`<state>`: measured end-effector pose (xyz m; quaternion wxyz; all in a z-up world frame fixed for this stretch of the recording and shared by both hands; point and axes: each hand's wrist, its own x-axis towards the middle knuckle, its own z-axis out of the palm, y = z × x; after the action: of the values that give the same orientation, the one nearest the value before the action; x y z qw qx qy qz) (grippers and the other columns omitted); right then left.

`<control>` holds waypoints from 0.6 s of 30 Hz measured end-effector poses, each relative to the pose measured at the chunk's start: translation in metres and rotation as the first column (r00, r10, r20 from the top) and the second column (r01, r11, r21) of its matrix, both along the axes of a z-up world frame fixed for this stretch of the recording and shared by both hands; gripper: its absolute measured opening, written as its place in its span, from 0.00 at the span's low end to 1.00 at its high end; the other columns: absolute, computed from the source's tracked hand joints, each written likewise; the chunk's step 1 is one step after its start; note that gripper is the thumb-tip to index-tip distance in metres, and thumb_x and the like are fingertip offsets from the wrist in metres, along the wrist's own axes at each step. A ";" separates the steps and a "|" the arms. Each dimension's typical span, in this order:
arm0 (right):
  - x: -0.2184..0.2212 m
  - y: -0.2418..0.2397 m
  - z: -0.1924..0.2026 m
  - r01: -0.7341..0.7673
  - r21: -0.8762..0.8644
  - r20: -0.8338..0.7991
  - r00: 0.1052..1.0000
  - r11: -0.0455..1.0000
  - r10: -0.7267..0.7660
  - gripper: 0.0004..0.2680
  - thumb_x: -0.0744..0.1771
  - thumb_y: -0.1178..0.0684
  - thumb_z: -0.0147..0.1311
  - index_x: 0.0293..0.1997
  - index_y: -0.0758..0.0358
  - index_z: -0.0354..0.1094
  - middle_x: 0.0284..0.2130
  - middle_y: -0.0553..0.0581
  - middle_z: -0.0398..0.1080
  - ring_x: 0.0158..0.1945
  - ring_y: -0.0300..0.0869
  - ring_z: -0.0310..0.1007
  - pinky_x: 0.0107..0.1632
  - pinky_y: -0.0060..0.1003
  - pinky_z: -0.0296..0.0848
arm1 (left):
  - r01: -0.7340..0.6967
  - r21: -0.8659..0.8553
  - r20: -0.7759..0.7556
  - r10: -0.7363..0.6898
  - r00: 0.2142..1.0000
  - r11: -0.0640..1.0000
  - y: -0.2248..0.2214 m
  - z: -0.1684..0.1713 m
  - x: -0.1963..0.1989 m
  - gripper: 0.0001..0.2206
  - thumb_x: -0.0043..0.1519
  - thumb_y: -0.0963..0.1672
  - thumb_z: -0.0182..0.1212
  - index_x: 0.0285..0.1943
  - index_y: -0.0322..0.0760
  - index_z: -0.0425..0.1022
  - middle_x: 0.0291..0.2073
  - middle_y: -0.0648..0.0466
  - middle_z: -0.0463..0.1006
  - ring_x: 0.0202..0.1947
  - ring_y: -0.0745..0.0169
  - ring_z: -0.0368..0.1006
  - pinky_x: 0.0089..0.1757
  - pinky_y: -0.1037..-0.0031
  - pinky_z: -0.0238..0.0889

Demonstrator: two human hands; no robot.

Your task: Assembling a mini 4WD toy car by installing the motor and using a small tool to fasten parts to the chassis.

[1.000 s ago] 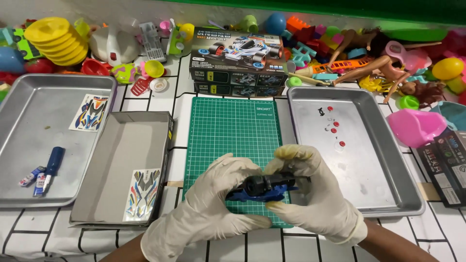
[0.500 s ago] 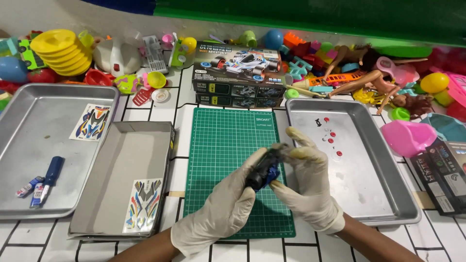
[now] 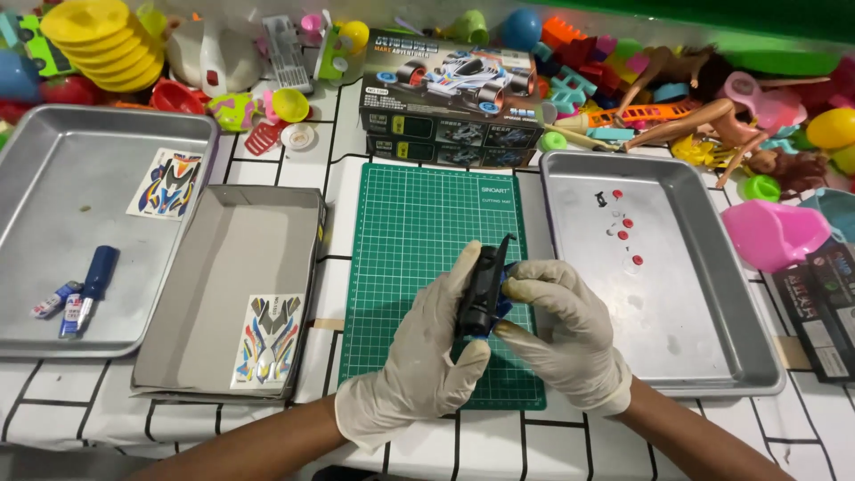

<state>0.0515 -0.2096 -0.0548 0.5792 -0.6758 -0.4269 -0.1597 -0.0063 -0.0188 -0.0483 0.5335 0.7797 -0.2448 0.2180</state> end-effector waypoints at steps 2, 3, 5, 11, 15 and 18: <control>-0.002 0.001 -0.003 0.024 0.011 -0.034 0.999 1.000 -0.024 0.20 0.62 0.66 0.69 0.58 0.63 0.67 0.52 0.60 0.67 0.58 0.46 0.72 0.56 0.33 0.82 | 0.083 -0.070 -0.061 -0.087 0.994 0.994 0.001 0.004 -0.001 0.35 0.73 0.58 0.35 0.81 0.30 0.39 0.78 0.39 0.52 0.73 0.40 0.61 0.68 0.53 0.55; -0.002 0.005 0.000 0.022 0.014 -0.037 0.999 1.000 -0.021 0.20 0.62 0.66 0.69 0.58 0.63 0.67 0.52 0.60 0.67 0.58 0.46 0.72 0.56 0.33 0.82 | 0.080 -0.067 -0.065 -0.084 0.994 0.995 0.003 0.013 0.002 0.35 0.73 0.58 0.35 0.81 0.30 0.39 0.78 0.39 0.52 0.73 0.40 0.61 0.68 0.53 0.55; -0.003 0.007 0.006 0.028 0.026 -0.195 0.981 0.999 -0.022 0.20 0.63 0.69 0.63 0.60 0.67 0.64 0.49 0.64 0.68 0.52 0.46 0.77 0.57 0.34 0.84 | 0.193 -0.142 -0.223 -0.221 0.949 0.971 0.004 0.027 0.008 0.32 0.73 0.54 0.32 0.78 0.26 0.41 0.78 0.33 0.47 0.79 0.36 0.44 0.73 0.54 0.41; 0.008 0.010 0.000 0.191 -0.163 -0.120 0.970 0.968 -0.212 0.20 0.61 0.52 0.71 0.58 0.57 0.71 0.46 0.52 0.61 0.52 0.42 0.62 0.56 0.31 0.70 | 0.042 -0.328 -0.647 -0.257 0.718 0.944 0.014 -0.068 0.017 0.34 0.67 0.58 0.28 0.80 0.44 0.41 0.81 0.53 0.41 0.80 0.59 0.35 0.72 0.66 0.29; 0.009 0.014 0.003 0.203 -0.240 -0.067 0.972 0.949 -0.225 0.19 0.60 0.50 0.71 0.55 0.60 0.71 0.47 0.56 0.63 0.53 0.46 0.65 0.56 0.34 0.74 | 0.213 -0.302 -0.352 -0.316 0.881 0.929 0.011 -0.137 0.032 0.39 0.69 0.63 0.17 0.81 0.36 0.38 0.81 0.47 0.37 0.81 0.55 0.30 0.75 0.64 0.22; 0.008 0.014 0.003 0.240 -0.295 -0.065 0.961 0.925 -0.270 0.17 0.62 0.50 0.68 0.51 0.65 0.69 0.48 0.60 0.66 0.55 0.49 0.68 0.61 0.41 0.72 | 0.127 0.005 -0.511 -0.106 0.853 0.992 0.006 -0.124 0.044 0.28 0.72 0.51 0.25 0.81 0.42 0.34 0.81 0.53 0.32 0.81 0.58 0.27 0.74 0.66 0.21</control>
<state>0.0591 -0.1961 -0.0516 0.4717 -0.8093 -0.3229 -0.1353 0.0375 -0.0130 -0.1728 0.5765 0.8033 -0.1459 -0.0333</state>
